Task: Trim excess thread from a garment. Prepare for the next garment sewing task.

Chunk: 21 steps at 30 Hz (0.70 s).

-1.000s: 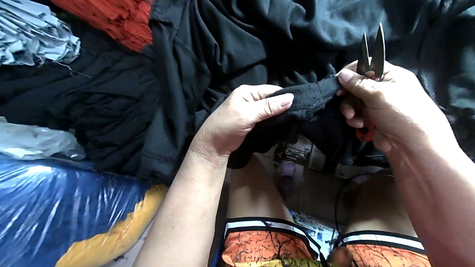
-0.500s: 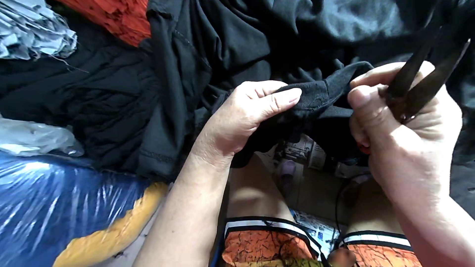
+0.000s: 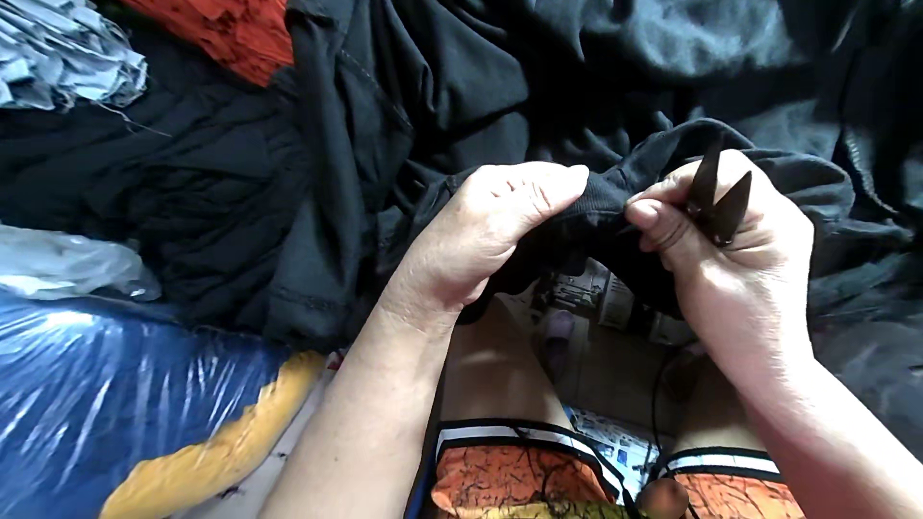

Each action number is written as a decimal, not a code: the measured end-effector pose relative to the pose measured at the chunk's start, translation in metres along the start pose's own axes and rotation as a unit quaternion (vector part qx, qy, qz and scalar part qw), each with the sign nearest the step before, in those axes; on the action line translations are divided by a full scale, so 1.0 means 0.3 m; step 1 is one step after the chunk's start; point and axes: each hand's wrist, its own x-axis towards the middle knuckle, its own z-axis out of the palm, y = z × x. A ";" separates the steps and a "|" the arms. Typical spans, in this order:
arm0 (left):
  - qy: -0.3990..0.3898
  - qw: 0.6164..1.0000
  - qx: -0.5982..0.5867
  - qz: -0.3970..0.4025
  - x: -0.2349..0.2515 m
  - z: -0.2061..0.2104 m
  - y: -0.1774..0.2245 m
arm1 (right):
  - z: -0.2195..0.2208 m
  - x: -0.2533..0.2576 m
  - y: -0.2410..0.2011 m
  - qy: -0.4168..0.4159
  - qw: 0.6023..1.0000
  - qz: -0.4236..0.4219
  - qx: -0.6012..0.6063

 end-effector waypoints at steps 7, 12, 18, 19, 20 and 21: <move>0.019 0.999 -0.041 0.010 0.004 -0.009 -0.006 | -0.093 -0.046 0.012 -0.226 0.954 0.013 0.194; -0.001 1.000 -0.022 0.022 0.003 -0.015 -0.011 | -0.070 -0.024 -0.019 -0.053 0.974 0.135 0.174; -0.016 0.999 -0.025 0.020 -0.003 -0.017 -0.011 | -0.015 0.000 -0.039 -0.014 0.982 0.136 0.127; -0.016 0.999 -0.024 0.020 -0.003 -0.017 -0.011 | -0.008 0.001 -0.039 -0.013 0.984 0.134 0.117; -0.016 0.999 -0.024 0.020 -0.004 -0.016 -0.011 | -0.002 0.000 -0.036 -0.013 0.987 0.124 0.101; -0.015 0.999 -0.024 0.020 -0.004 -0.014 -0.010 | 0.005 -0.001 -0.030 -0.016 0.991 0.104 0.077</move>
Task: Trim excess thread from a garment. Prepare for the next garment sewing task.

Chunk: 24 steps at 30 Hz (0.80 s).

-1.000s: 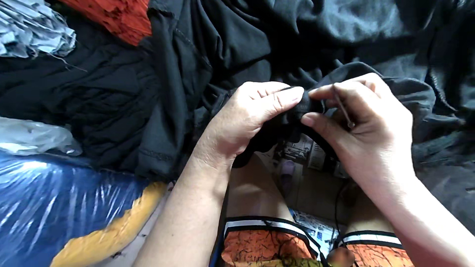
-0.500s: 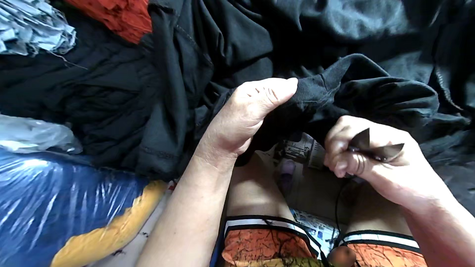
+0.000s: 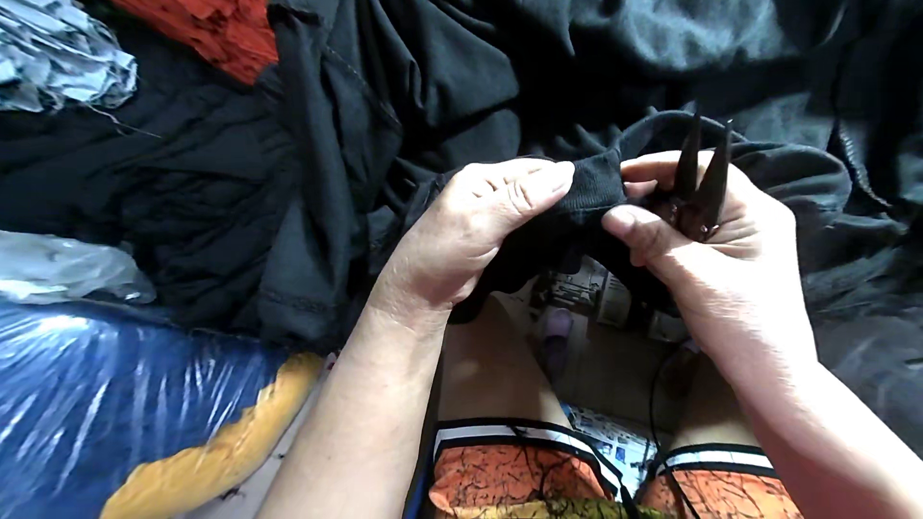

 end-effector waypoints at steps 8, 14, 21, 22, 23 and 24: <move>0.006 1.000 -0.006 0.019 -0.003 0.003 -0.015 | 0.011 -0.005 0.022 0.023 0.992 -0.088 -0.086; 0.026 1.000 -0.011 0.006 -0.001 0.010 -0.011 | -0.016 -0.003 0.007 -0.007 0.991 -0.062 -0.119; 0.063 0.997 -0.041 -0.017 0.007 0.017 -0.001 | -0.053 -0.014 -0.016 -0.178 0.977 -0.119 0.002; 0.063 0.997 -0.043 -0.015 0.008 0.016 -0.001 | -0.056 -0.016 -0.013 -0.207 0.970 -0.129 0.010; 0.061 0.997 -0.048 -0.012 0.009 0.013 -0.001 | -0.058 -0.020 -0.009 -0.230 0.964 -0.134 0.016; 0.062 0.997 -0.052 -0.012 0.009 0.010 -0.001 | -0.058 -0.026 -0.006 -0.239 0.962 -0.133 0.022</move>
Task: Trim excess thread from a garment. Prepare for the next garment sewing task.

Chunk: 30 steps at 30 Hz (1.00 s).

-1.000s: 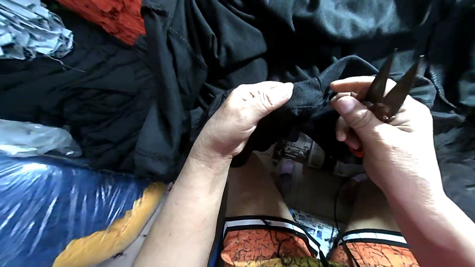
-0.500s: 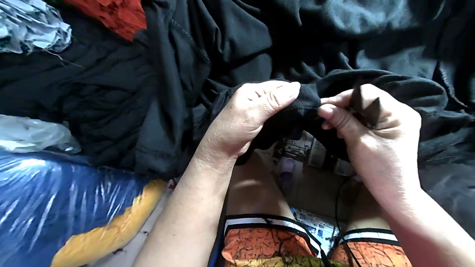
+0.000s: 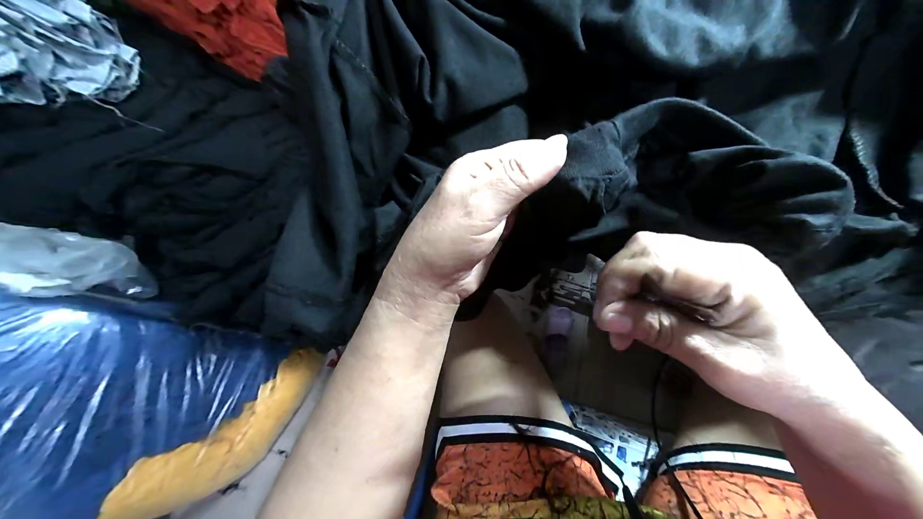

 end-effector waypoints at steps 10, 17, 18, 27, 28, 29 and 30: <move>-0.002 1.000 -0.006 0.010 -0.003 0.002 -0.001 | 0.021 -0.051 0.011 0.142 0.967 0.164 0.130; -0.035 0.999 0.030 0.005 -0.008 -0.006 -0.005 | 0.037 -0.034 0.028 0.015 0.938 0.194 0.285; -0.040 0.999 0.031 0.005 -0.008 -0.007 -0.004 | 0.037 -0.030 0.031 0.006 0.931 0.204 0.301; -0.035 0.999 0.023 0.003 -0.007 -0.008 0.003 | 0.031 -0.048 0.052 0.011 0.926 0.213 0.312; -0.036 0.999 0.023 0.004 -0.007 -0.008 0.003 | 0.028 -0.049 0.052 0.015 0.926 0.217 0.310; -0.039 0.999 0.023 0.004 -0.007 -0.009 0.003 | 0.025 -0.046 0.051 0.018 0.926 0.223 0.305; -0.040 0.999 0.022 0.003 -0.008 -0.009 0.003 | 0.022 -0.042 0.049 0.018 0.927 0.225 0.299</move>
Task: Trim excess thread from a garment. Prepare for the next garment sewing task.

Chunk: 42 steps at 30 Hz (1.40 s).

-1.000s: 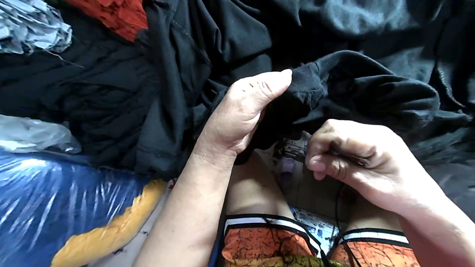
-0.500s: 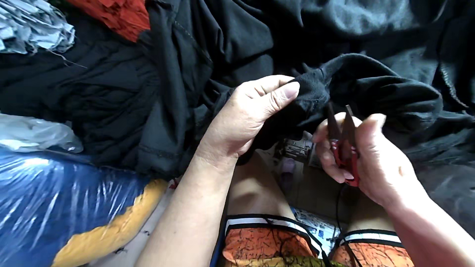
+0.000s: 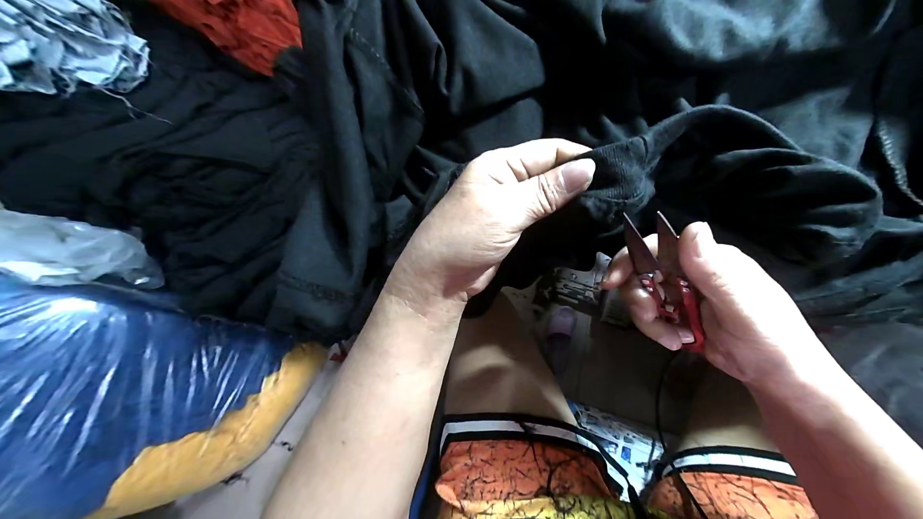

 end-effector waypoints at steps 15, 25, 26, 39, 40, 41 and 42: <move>-0.024 1.000 0.005 0.001 -0.002 -0.013 -0.003 | 0.008 0.036 -0.014 -0.028 1.000 -0.002 -0.008; -0.046 0.999 -0.005 -0.002 0.001 -0.020 -0.002 | 0.003 0.050 -0.012 -0.040 0.999 -0.008 -0.025; -0.048 0.999 -0.007 -0.002 0.001 -0.020 -0.003 | 0.000 0.051 -0.009 -0.043 0.999 -0.008 -0.025; -0.047 0.999 0.003 0.001 0.001 -0.019 -0.005 | -0.013 0.062 -0.005 -0.055 0.998 -0.018 0.004; -0.046 0.999 0.006 0.000 0.001 -0.019 -0.003 | -0.011 0.064 -0.004 -0.054 0.998 -0.018 0.003; -0.045 0.999 0.008 -0.001 0.001 -0.019 -0.003 | -0.011 0.065 -0.003 -0.057 0.998 -0.020 0.002; -0.047 0.999 0.009 0.000 0.001 -0.019 -0.003 | -0.011 0.067 -0.002 -0.056 0.998 -0.022 0.003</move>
